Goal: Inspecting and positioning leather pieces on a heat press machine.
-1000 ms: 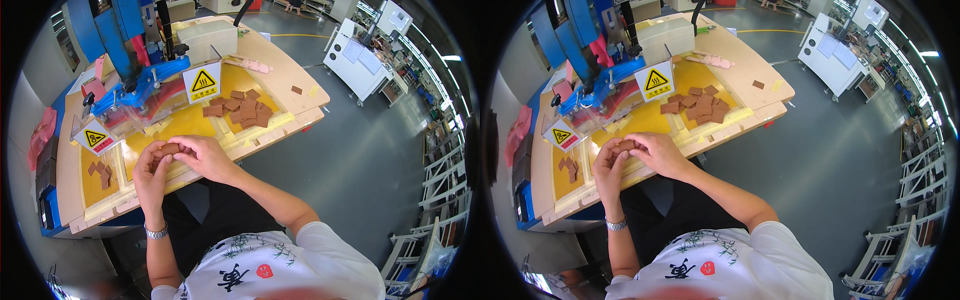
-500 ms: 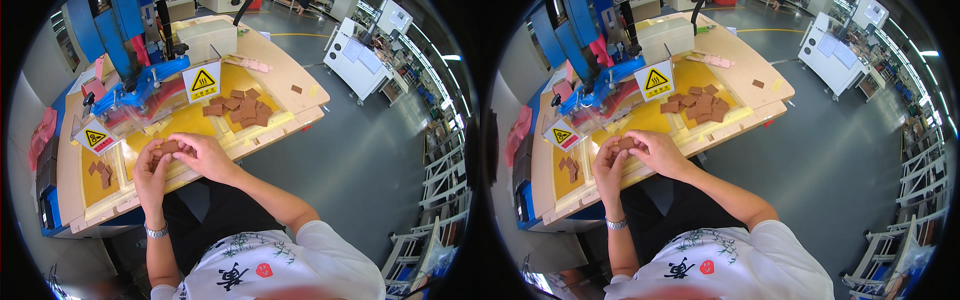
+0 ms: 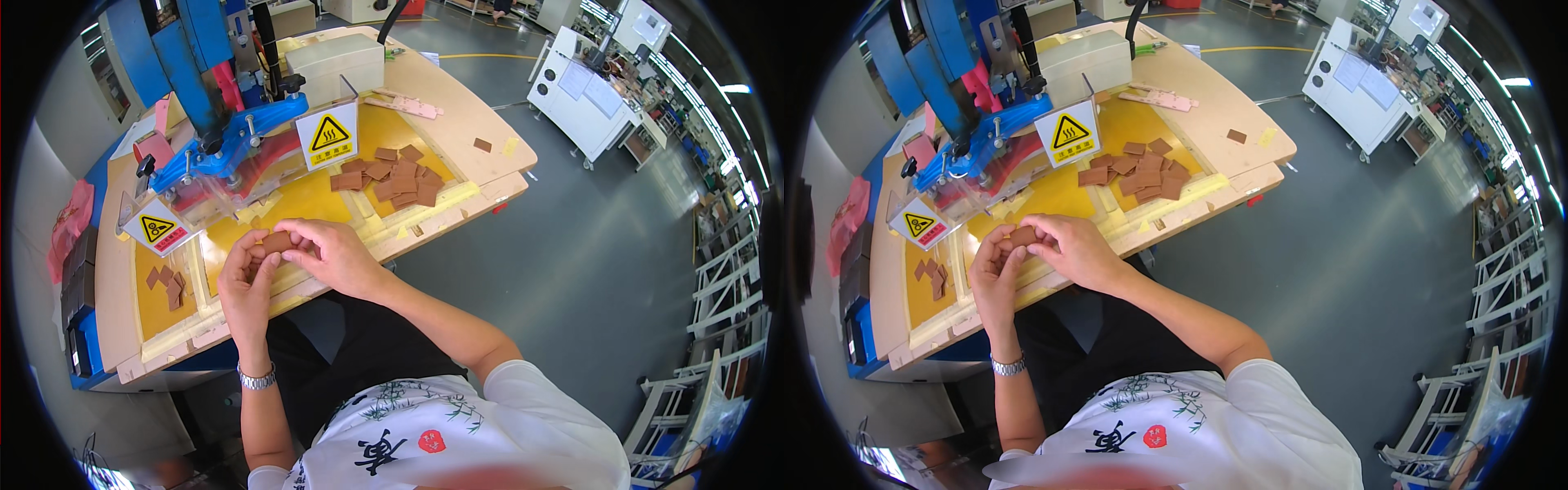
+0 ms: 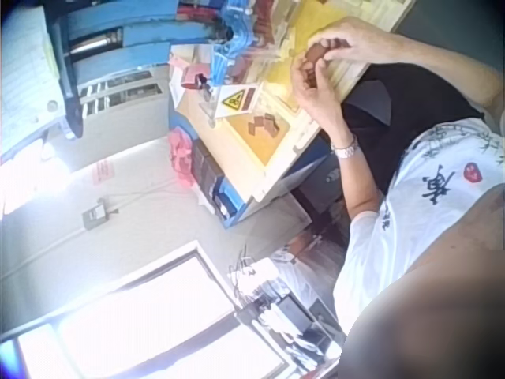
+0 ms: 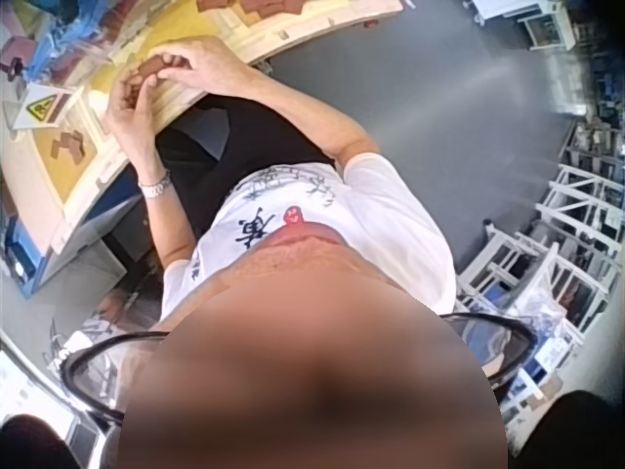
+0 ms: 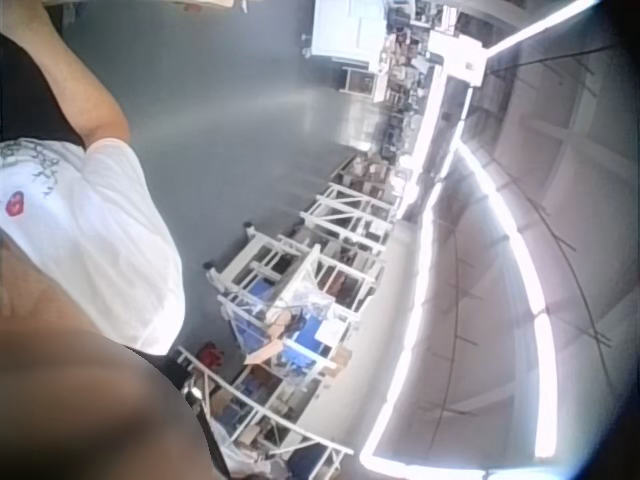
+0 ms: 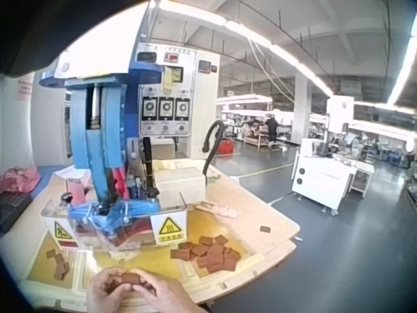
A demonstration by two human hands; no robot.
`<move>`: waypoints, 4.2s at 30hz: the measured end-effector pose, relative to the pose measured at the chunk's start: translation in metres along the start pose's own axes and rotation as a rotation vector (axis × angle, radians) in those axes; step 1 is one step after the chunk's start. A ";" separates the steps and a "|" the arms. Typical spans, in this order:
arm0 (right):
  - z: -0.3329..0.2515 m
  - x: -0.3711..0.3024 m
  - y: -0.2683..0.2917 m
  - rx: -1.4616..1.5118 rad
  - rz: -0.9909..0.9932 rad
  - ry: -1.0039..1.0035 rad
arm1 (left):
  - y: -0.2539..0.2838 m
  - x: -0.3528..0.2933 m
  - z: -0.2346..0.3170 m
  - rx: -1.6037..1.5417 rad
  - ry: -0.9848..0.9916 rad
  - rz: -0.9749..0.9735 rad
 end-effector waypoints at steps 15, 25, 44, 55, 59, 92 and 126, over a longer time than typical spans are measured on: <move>0.006 0.001 0.001 0.074 -0.027 -0.066 | 0.002 0.001 -0.002 -0.016 0.013 0.008; 0.007 0.001 0.001 0.094 -0.045 -0.105 | -0.001 0.002 0.002 -0.035 0.004 -0.006; 0.009 -0.001 -0.001 0.067 -0.031 -0.067 | 0.000 -0.001 0.002 -0.008 -0.006 0.025; 0.004 0.000 0.000 0.048 -0.013 -0.057 | -0.001 -0.001 0.002 0.016 0.001 0.014; 0.005 -0.001 -0.001 0.046 -0.022 -0.051 | -0.001 -0.001 0.003 0.012 0.006 0.013; 0.002 0.000 0.000 0.024 -0.005 -0.029 | -0.002 -0.001 0.001 0.007 0.007 0.011; 0.001 0.000 -0.001 0.097 0.025 -0.077 | -0.002 -0.001 0.007 0.085 -0.012 0.030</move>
Point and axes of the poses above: each hand's wrist, its own x-axis towards the middle knuckle, its own y-axis out of the back of the hand, z = x × y, the point moved 4 cm from there along x, towards the middle knuckle, and after that the axes turned 7 degrees about z, right-handed, at the moved point
